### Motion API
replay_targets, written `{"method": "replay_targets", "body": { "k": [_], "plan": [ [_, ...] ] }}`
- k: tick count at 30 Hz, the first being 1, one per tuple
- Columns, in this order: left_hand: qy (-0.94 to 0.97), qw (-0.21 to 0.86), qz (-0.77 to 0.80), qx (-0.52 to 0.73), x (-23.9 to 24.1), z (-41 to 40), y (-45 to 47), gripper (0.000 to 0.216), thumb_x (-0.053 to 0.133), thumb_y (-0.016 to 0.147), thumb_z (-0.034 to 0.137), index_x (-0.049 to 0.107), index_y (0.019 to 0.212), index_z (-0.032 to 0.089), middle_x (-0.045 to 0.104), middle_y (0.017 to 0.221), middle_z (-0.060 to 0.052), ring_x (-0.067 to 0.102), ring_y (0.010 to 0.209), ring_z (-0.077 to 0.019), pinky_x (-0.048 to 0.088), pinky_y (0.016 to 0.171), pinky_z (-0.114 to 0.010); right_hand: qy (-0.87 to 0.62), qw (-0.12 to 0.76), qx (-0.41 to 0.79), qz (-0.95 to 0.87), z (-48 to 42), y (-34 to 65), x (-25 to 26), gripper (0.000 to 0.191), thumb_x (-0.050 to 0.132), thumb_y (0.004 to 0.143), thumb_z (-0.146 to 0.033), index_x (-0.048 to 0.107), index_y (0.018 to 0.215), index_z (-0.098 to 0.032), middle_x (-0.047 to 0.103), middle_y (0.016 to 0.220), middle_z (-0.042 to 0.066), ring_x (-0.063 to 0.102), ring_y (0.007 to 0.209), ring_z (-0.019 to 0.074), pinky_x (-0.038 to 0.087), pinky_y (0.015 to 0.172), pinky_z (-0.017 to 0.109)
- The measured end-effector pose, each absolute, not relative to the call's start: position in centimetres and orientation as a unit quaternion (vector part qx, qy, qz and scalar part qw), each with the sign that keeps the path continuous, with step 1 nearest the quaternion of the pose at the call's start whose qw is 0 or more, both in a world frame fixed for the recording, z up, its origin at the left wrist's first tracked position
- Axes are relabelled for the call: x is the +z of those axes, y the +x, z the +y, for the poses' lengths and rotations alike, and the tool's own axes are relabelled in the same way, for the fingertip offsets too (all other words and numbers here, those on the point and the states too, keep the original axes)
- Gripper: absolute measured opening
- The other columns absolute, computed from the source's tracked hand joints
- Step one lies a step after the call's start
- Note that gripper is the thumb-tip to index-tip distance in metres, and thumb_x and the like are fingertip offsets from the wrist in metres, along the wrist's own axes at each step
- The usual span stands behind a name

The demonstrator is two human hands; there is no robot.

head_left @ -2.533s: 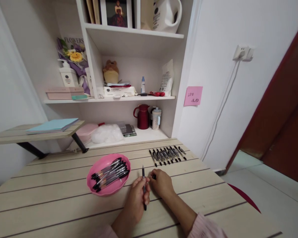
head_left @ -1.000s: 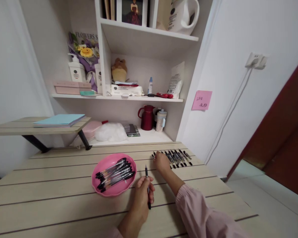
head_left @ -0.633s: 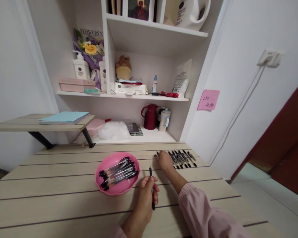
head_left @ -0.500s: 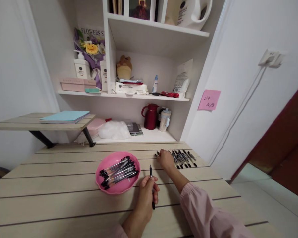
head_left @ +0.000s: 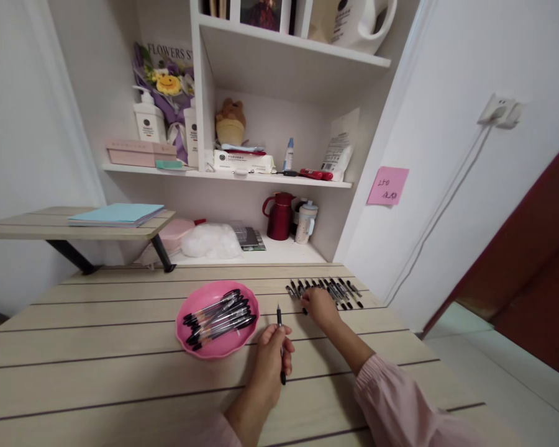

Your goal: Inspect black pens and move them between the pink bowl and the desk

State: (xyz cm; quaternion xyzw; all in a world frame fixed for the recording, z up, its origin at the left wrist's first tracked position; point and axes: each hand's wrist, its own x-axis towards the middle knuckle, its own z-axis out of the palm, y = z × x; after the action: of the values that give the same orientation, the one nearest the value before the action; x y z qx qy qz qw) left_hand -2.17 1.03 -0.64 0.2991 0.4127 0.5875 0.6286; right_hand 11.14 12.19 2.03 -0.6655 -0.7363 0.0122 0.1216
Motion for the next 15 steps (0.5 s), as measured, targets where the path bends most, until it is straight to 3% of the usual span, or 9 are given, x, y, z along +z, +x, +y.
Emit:
{"method": "replay_targets", "body": {
  "k": [8, 15],
  "plan": [
    [0.295, 0.636, 0.410, 0.583, -0.5, 0.9, -2.2, 0.022, 0.053, 0.072, 0.039, 0.049, 0.078, 0.018, 0.048, 0.053, 0.006, 0.033, 0.033, -0.0020, 0.020, 0.033, -0.016, -0.650, 0.077, 0.024, -0.756, 12.0, 9.8, 1.7, 0.018, 0.057, 0.075, -0.030, 0.068, 0.076, -0.017, 0.070, 0.083, 0.010, 0.064, 0.083, 0.0185, 0.041, 0.068, 0.021],
    [0.291, 0.636, 0.410, 0.585, -0.5, 0.8, -2.1, 0.025, 0.056, 0.070, 0.040, 0.050, 0.078, 0.018, 0.048, 0.053, 0.006, 0.032, 0.033, -0.0018, 0.019, 0.034, -0.016, -0.669, 0.052, 0.008, -0.741, 12.8, 9.1, 1.3, 0.022, 0.058, 0.074, -0.024, 0.065, 0.092, -0.012, 0.067, 0.095, 0.015, 0.063, 0.089, 0.0232, 0.044, 0.074, 0.027]
  ]
}}
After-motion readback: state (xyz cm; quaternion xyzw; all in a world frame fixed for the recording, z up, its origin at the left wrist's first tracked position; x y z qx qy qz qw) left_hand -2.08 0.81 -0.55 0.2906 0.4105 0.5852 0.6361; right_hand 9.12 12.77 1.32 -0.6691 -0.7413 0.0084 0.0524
